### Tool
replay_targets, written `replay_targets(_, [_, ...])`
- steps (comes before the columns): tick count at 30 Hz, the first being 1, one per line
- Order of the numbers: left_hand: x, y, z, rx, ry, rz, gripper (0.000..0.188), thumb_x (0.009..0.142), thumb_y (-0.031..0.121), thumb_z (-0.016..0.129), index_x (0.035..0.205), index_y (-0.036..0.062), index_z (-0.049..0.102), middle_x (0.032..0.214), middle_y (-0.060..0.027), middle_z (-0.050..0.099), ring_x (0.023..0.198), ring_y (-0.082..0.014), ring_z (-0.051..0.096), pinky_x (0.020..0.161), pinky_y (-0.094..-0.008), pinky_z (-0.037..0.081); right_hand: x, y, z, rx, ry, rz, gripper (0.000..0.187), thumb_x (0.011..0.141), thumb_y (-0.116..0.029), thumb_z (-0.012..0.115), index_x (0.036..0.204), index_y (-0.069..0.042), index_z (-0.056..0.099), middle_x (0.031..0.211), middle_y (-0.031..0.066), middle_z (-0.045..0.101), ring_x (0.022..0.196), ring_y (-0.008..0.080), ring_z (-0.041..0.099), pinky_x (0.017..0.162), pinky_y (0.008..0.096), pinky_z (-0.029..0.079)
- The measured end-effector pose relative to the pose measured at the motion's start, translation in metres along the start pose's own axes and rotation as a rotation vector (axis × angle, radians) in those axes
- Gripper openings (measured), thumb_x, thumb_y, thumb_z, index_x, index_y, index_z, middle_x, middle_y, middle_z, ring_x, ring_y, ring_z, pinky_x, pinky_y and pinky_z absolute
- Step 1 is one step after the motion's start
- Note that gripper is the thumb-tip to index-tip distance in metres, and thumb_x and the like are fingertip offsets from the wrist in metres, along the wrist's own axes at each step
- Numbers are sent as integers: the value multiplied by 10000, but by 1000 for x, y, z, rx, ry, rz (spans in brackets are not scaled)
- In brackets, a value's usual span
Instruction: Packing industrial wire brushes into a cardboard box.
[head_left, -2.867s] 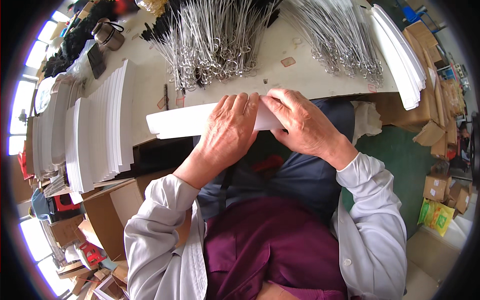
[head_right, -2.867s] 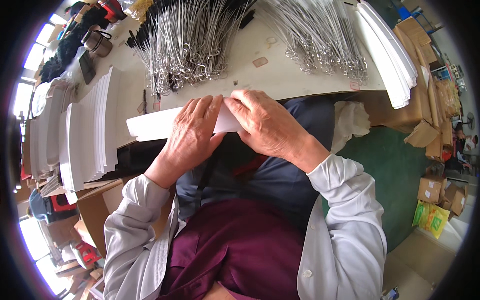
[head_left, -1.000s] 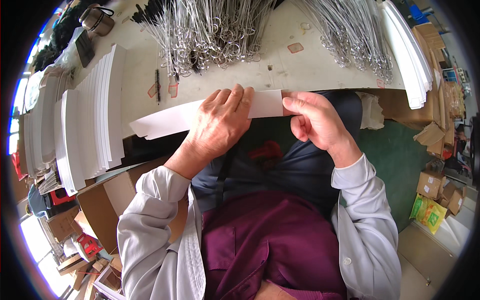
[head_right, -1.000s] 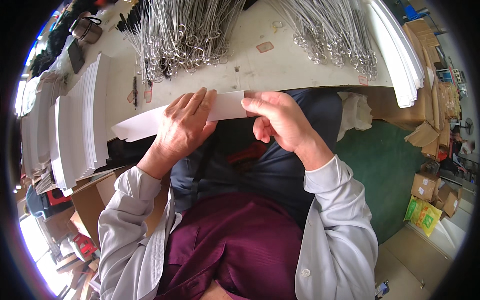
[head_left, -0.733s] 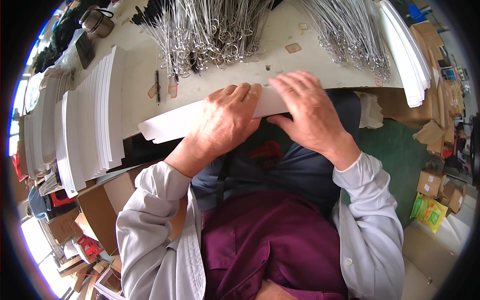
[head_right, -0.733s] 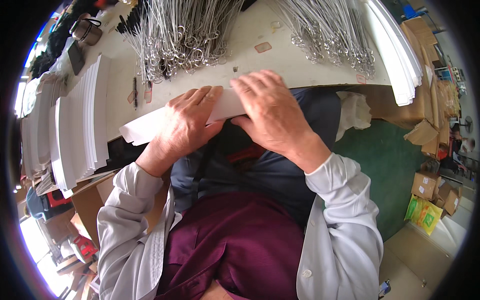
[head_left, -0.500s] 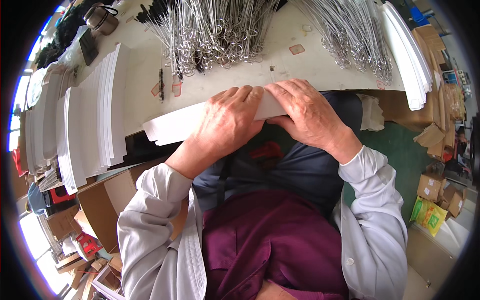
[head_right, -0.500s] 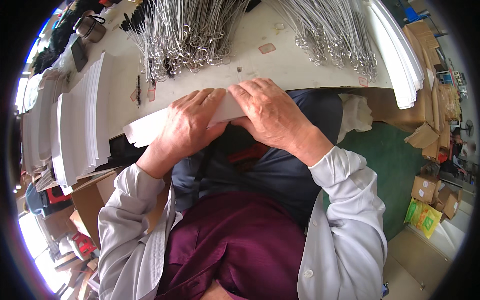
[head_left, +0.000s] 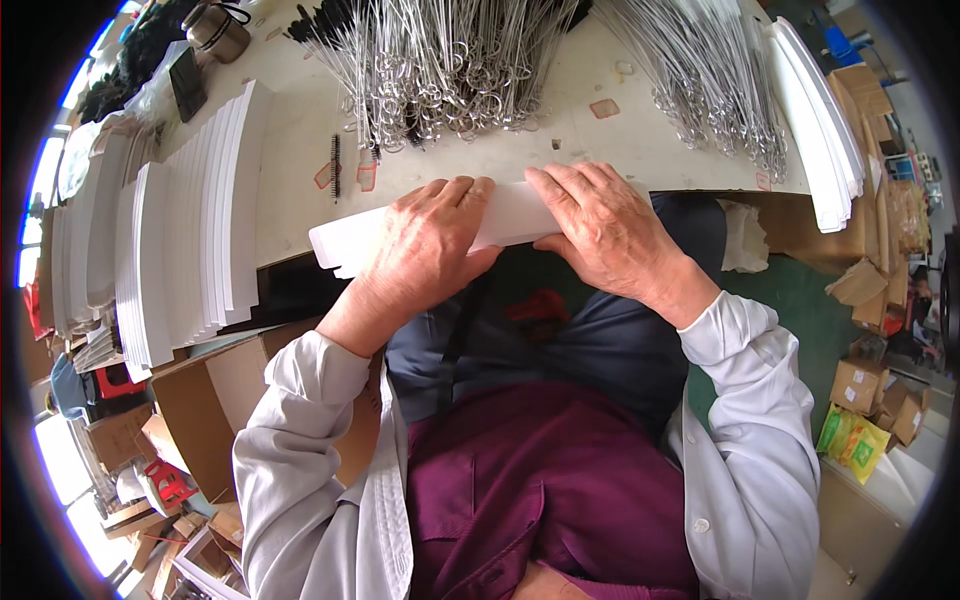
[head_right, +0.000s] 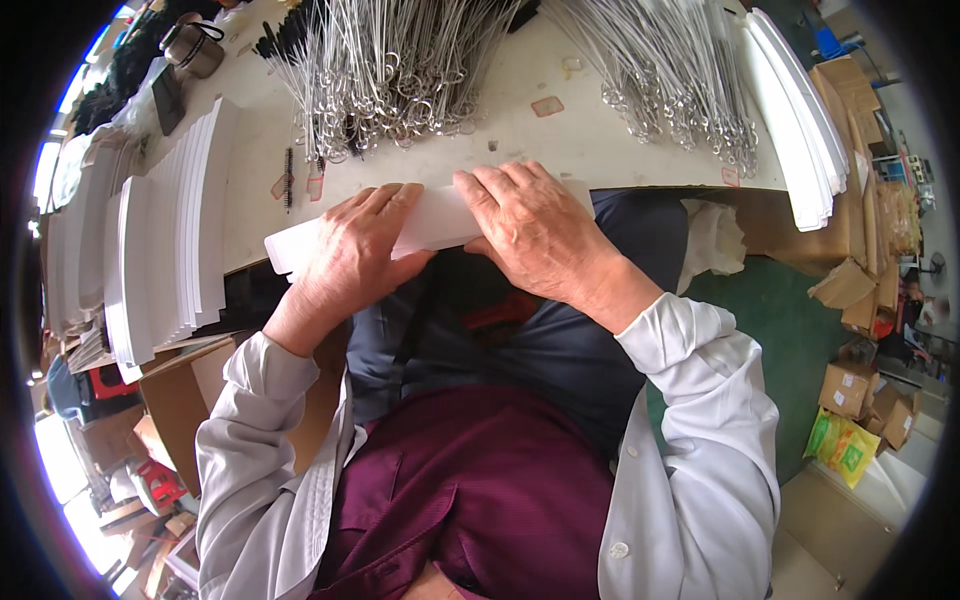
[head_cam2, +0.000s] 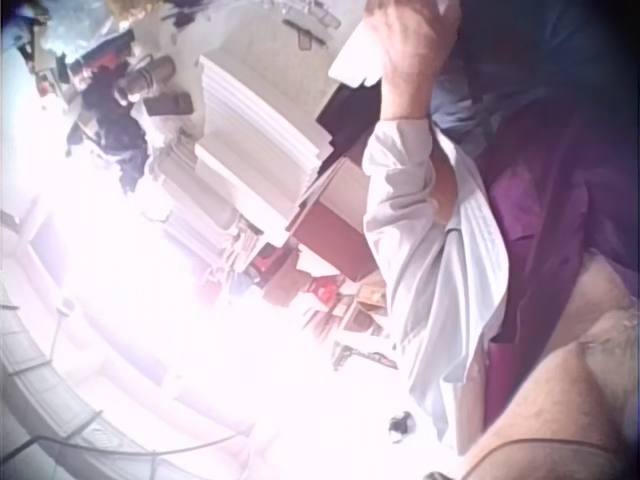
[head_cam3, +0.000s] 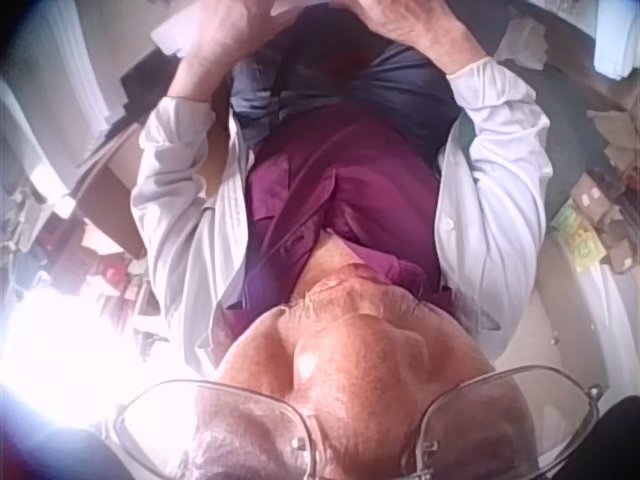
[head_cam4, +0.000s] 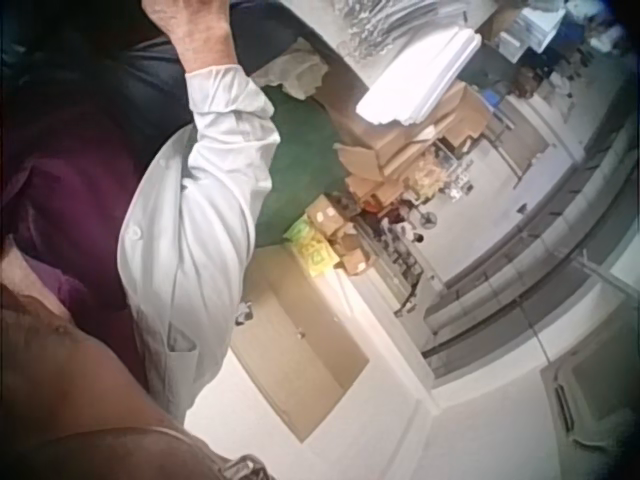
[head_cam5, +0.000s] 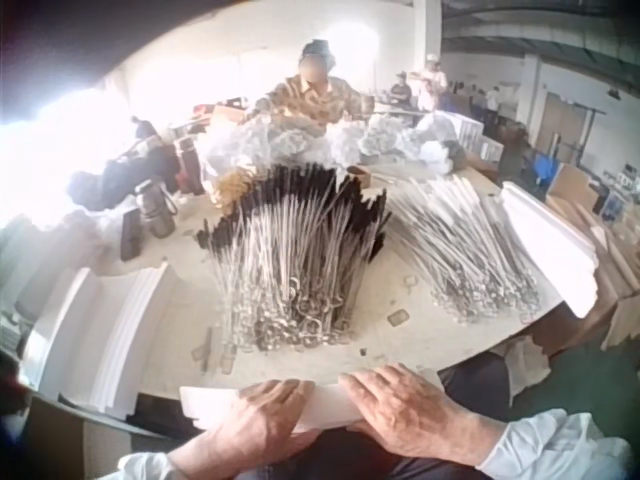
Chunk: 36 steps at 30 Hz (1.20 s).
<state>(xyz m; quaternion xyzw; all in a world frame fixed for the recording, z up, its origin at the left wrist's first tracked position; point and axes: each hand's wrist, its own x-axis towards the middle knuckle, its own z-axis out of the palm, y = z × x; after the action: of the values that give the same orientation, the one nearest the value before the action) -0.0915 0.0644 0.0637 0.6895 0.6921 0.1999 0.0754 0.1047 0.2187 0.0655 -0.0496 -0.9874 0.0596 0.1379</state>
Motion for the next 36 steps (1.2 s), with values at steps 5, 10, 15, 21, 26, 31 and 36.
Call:
replay_targets(5, [-4, -4, -13, 63, 97, 32, 682, 776, 254, 846, 1334, -28, 573, 1253, -207, 651, 1142, -391, 636, 961, -482, 515, 3, 7, -3, 26, -2, 22, 677, 830, -227, 811, 1396, 31, 544, 1310, 180, 621, 1168, 342, 598, 1060, 442, 474])
replay_targets(10, [7, -17, -6, 71, 103, 15, 672, 803, 267, 833, 1346, -30, 571, 1263, -212, 649, 1152, -388, 633, 966, -481, 511, 16, 26, 0, 9, 67, -31, 592, 858, -233, 780, 1331, 66, 586, 1244, 185, 660, 1131, 327, 624, 1030, 434, 483])
replay_targets(15, [16, -20, 8, 84, 136, -8, 652, 828, 270, 816, 1347, -36, 569, 1263, -212, 652, 1139, -392, 643, 971, -475, 512, 20, 44, 13, 59, 78, -15, 572, 840, -210, 799, 1330, 20, 615, 1273, 131, 667, 1153, 308, 625, 1034, 407, 504])
replay_targets(21, [25, -17, 13, 84, 166, -25, 579, 860, 254, 787, 1312, -50, 590, 1243, -220, 668, 1148, -389, 645, 961, -479, 520, 21, 54, 21, 70, 109, 7, 566, 837, -194, 802, 1344, -12, 629, 1307, 112, 665, 1172, 302, 617, 1043, 395, 504])
replay_targets(26, [21, -14, 29, 180, 288, -7, 603, 844, 271, 787, 1303, -64, 585, 1198, -196, 658, 1115, -362, 633, 964, -445, 520, 15, 50, 25, 68, 88, 33, 582, 872, -221, 769, 1390, -15, 599, 1356, 119, 639, 1233, 301, 581, 1084, 401, 476])
replay_targets(31, [6, -8, 43, 199, 298, -46, 644, 879, 323, 761, 1366, -55, 576, 1321, -234, 633, 1229, -405, 596, 1059, -495, 477, 8, 42, 24, 30, 8, 30, 648, 909, -298, 732, 1450, -1, 533, 1444, 136, 575, 1325, 319, 522, 1157, 413, 415])
replay_targets(36, [0, -3, 53, 246, 283, -42, 709, 858, 346, 777, 1390, -64, 554, 1397, -238, 588, 1289, -408, 555, 1128, -513, 421, -1, 21, 34, 23, -6, 68, 785, 884, -337, 751, 1513, 13, 436, 1549, 175, 469, 1455, 343, 419, 1237, 456, 320])
